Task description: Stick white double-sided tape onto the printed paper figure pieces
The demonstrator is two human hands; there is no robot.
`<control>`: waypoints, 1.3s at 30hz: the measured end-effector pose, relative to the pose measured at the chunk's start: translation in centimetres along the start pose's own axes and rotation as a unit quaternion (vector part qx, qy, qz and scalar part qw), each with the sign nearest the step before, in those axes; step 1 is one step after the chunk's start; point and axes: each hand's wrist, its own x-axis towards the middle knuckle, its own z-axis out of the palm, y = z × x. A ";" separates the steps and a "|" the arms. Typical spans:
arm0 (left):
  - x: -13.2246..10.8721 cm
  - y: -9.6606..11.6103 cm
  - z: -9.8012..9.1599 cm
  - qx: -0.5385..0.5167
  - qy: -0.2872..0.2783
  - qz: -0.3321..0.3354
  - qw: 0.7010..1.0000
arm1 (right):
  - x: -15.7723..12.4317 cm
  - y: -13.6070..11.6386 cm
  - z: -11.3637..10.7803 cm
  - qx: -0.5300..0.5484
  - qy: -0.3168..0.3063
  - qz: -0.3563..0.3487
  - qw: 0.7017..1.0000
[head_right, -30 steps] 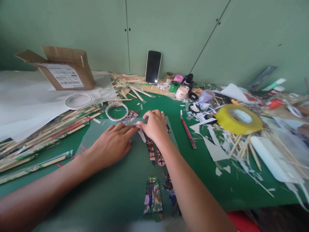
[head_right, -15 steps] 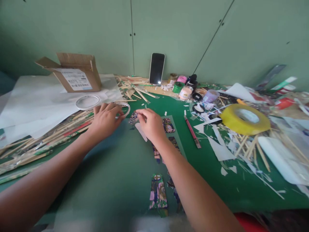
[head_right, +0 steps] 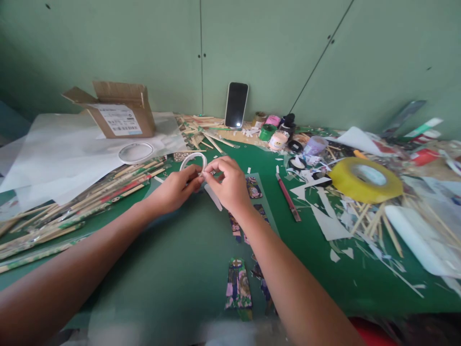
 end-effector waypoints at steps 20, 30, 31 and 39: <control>0.4 0.9 0.1 0.216 0.078 0.012 0.973 | 0.4 0.4 0.3 0.059 -0.052 0.155 0.985; -0.2 -1.8 -1.6 0.358 0.114 -0.094 0.922 | 1.4 1.8 -2.8 0.035 -0.019 0.181 0.983; -0.2 -1.7 -1.6 0.361 0.121 -0.101 0.919 | 1.3 1.5 -2.8 0.019 -0.048 0.181 0.982; -0.3 -0.2 -0.6 0.244 -0.098 0.157 0.952 | 1.3 0.7 -2.9 -0.029 -0.103 0.229 0.967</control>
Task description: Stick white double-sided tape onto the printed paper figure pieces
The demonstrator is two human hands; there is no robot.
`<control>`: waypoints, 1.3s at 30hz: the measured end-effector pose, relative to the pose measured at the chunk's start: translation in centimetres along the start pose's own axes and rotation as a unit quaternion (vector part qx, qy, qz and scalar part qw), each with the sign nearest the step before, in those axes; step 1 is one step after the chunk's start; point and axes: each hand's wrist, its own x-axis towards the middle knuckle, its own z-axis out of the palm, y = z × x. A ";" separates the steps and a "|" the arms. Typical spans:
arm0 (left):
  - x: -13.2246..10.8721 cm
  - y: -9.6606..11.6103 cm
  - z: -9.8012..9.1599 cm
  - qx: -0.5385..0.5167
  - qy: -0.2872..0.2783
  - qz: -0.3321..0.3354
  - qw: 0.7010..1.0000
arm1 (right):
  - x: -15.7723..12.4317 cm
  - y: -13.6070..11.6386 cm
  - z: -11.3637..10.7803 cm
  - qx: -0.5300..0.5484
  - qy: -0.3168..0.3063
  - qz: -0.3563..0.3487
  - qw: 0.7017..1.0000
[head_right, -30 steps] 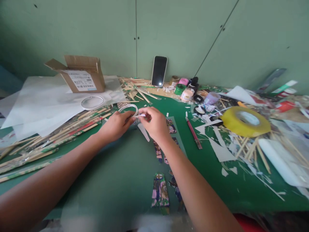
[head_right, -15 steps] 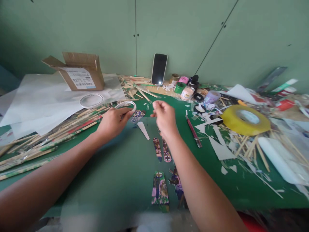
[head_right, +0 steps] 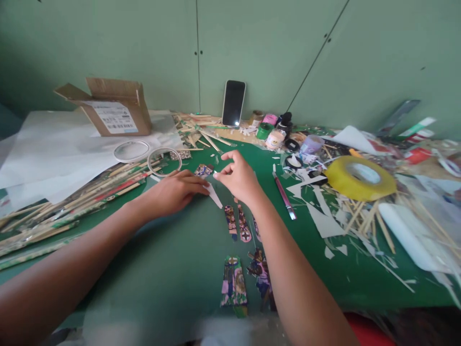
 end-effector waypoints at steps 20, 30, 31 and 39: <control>-1.3 6.1 -0.4 0.189 -0.103 -0.113 0.970 | -0.4 -0.4 -0.3 -0.055 -0.140 0.034 0.988; -0.9 6.5 -0.2 0.184 -0.129 -0.126 0.966 | -0.6 0.0 1.6 -0.074 -0.118 0.080 0.987; -0.9 6.4 -0.2 0.178 -0.132 -0.126 0.967 | -0.6 -0.1 1.7 -0.085 -0.112 0.084 0.987; -0.8 5.8 -0.1 0.134 -0.111 -0.136 0.975 | -0.7 -0.5 2.3 -0.159 -0.081 0.068 0.982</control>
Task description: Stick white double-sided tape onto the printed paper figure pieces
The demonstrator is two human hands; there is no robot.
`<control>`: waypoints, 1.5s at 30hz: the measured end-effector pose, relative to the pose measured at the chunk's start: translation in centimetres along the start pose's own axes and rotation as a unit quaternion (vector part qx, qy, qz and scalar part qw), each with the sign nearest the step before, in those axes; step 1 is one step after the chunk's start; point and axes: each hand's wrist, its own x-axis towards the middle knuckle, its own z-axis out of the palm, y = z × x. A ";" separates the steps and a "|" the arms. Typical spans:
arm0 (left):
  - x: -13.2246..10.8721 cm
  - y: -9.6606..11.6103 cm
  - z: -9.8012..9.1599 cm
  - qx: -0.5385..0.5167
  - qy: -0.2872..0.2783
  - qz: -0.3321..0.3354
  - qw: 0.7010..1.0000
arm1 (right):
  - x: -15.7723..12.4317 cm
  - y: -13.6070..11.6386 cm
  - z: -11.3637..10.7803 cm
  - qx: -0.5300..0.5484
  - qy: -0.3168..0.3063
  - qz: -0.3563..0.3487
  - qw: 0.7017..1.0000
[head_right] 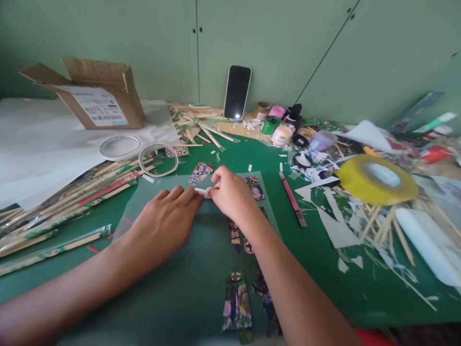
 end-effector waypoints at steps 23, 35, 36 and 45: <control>1.6 -3.5 -0.5 -0.168 0.070 -0.064 0.981 | -0.2 1.3 -0.9 -0.087 0.004 0.003 0.996; 1.9 -7.2 0.3 -0.052 0.115 -0.154 0.980 | -0.3 0.1 -0.1 0.077 0.131 -0.172 0.973; 2.0 -6.8 0.1 -0.078 0.129 -0.147 0.978 | -0.3 0.0 0.2 0.094 0.128 -0.194 0.968; 2.1 -4.4 -0.2 -0.452 0.151 -0.032 0.879 | -0.8 -0.6 -0.1 0.156 0.190 -0.283 0.927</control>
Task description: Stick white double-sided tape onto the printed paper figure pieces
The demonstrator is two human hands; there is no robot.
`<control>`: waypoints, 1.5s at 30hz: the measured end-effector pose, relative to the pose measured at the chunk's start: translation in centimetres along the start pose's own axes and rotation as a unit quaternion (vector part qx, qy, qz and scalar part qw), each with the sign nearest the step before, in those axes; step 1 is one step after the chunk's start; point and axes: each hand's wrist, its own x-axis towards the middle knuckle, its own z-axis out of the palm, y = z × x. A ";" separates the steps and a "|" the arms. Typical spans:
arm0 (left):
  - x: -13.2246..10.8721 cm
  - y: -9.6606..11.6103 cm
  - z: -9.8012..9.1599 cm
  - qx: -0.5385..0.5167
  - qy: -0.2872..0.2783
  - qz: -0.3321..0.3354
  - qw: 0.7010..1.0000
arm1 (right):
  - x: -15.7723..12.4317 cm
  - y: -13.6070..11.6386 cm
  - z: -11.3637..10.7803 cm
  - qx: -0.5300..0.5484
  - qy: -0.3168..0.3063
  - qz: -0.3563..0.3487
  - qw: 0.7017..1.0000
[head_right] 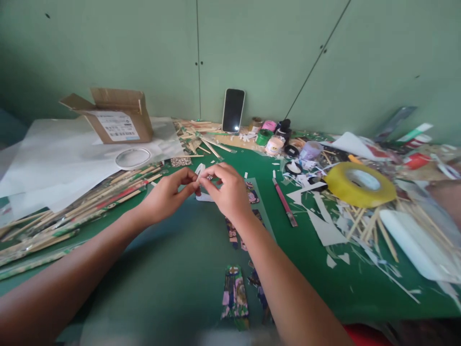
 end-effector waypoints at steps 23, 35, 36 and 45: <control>0.1 0.1 0.0 0.286 0.012 0.036 0.958 | 0.1 -0.6 0.5 0.103 -0.059 0.160 0.980; 0.5 -2.9 -1.7 0.393 0.068 -0.036 0.916 | 0.9 2.4 -1.4 0.099 0.038 0.184 0.977; 0.5 -3.2 -1.6 0.402 0.073 -0.040 0.912 | 0.8 2.0 -1.4 0.079 0.000 0.165 0.983; 0.4 -1.7 -0.1 0.211 0.096 0.099 0.968 | 0.3 0.8 -1.0 0.109 -0.161 0.142 0.971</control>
